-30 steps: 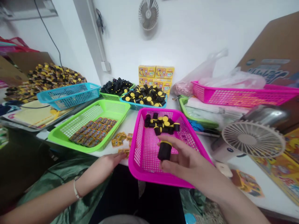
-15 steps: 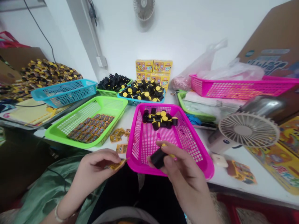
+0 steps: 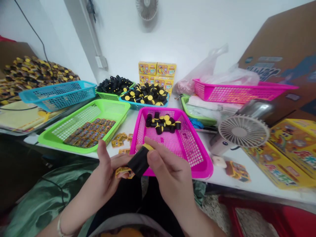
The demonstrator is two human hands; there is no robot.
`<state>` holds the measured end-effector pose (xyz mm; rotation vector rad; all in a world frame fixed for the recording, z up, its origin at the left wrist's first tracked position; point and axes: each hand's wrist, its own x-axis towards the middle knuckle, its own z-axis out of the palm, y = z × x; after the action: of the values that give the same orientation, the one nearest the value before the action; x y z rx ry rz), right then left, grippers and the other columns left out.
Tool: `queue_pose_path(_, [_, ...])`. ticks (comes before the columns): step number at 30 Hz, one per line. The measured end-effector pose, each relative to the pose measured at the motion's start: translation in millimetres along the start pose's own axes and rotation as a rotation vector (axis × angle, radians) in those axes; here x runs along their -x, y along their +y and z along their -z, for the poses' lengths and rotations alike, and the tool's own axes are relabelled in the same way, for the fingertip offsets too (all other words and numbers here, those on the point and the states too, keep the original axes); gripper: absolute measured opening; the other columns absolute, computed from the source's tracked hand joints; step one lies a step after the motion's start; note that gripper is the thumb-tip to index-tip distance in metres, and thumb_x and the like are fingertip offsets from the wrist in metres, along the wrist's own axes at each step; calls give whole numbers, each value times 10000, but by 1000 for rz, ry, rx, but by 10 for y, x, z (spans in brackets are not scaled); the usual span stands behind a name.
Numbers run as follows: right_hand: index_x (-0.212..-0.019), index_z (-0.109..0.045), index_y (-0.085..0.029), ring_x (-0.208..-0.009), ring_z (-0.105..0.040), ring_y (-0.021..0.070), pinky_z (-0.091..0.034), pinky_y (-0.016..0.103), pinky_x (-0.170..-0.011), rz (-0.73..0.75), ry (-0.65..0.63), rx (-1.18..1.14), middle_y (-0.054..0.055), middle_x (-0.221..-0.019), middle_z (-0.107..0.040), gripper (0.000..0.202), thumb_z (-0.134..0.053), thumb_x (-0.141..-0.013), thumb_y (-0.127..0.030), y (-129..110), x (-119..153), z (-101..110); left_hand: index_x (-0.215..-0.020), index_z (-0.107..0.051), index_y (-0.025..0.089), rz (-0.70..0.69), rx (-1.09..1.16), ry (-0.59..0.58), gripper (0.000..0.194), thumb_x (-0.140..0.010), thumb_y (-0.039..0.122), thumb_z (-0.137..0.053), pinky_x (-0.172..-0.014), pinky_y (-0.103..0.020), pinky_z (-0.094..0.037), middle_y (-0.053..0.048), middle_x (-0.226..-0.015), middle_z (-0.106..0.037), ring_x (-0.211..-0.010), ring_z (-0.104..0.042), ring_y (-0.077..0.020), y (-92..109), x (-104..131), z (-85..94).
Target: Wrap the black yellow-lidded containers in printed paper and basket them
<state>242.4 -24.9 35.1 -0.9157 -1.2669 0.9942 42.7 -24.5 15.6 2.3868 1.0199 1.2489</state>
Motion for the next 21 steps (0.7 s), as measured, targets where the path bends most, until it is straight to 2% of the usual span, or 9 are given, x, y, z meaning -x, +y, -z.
queue_pose_path(3, [-1216,-749,-334,-996,-779,242,-648,369,-876,-21,-85,-92,47,-1150,-797,287,-600,-991,-433,-56,17,-59,-1551,318,251,25,40,-88,1091,-870,-34,-485,-919,-489,-593,-169,-1220,-752,-1110,-726,-305,24,-25,16])
queue_pose_path(6, [-1155,-775,-354,-988,-783,232,-650,339,-867,-30,-102,-128,30,-1105,-811,237,-666,-954,-417,-99,10,-104,-1554,-72,319,169,289,-91,847,-910,-16,-509,-762,-312,-623,-77,-1065,-798,-872,-779,-204,66,-47,41])
queue_pose_path(8, [-1127,-789,-329,-943,-793,240,-658,337,-830,-50,-62,-128,43,-1027,-825,257,-681,-934,-458,-104,2,-107,-1289,-424,288,286,498,-8,460,-930,44,-577,-628,-207,-587,-9,-860,-799,-685,-760,-147,81,-61,53])
queue_pose_path(10, [-1123,-793,-303,-903,-798,248,-664,339,-789,-60,1,-111,57,-964,-831,297,-680,-924,-492,-95,0,-91,-960,-561,237,354,571,85,197,-889,101,-685,-572,-176,-559,12,-729,-766,-605,-735,-132,81,-78,66])
queue_pose_path(12, [-1126,-792,-288,-862,-800,246,-667,323,-723,-53,45,-89,66,-948,-831,320,-667,-929,-506,-82,3,-68,-779,-639,199,323,481,163,173,-803,119,-790,-590,-185,-562,-9,-736,-754,-631,-730,-137,74,-92,82])
queue_pose_path(14, [-1132,-789,-282,-850,-799,243,-665,312,-692,-39,61,-70,70,-970,-829,327,-658,-934,-506,-77,3,-53,-742,-724,193,222,338,229,136,-757,110,-831,-596,-187,-555,-25,-783,-757,-671,-726,-140,70,-97,98])
queue_pose_path(17, [-1124,-791,-286,-875,-797,248,-667,327,-716,-11,76,-26,58,-964,-830,309,-663,-934,-494,-88,-8,-57,-996,-766,234,164,210,256,225,-818,98,-786,-605,-173,-552,3,-774,-784,-658,-733,-128,70,-67,95])
queue_pose_path(19, [-1119,-792,-282,-845,-796,247,-668,334,-693,-3,100,2,55,-951,-830,316,-657,-935,-501,-102,-17,-72,-1314,-614,288,175,209,208,484,-885,92,-722,-652,-174,-570,41,-782,-800,-657,-751,-120,60,-26,73])
queue_pose_path(21, [-1109,-796,-276,-824,-795,241,-665,327,-677,-3,127,10,56,-965,-829,325,-655,-934,-511,-118,-19,-90,-1491,-398,336,135,195,146,666,-929,112,-677,-754,-207,-586,56,-820,-807,-725,-771,-130,37,13,43])
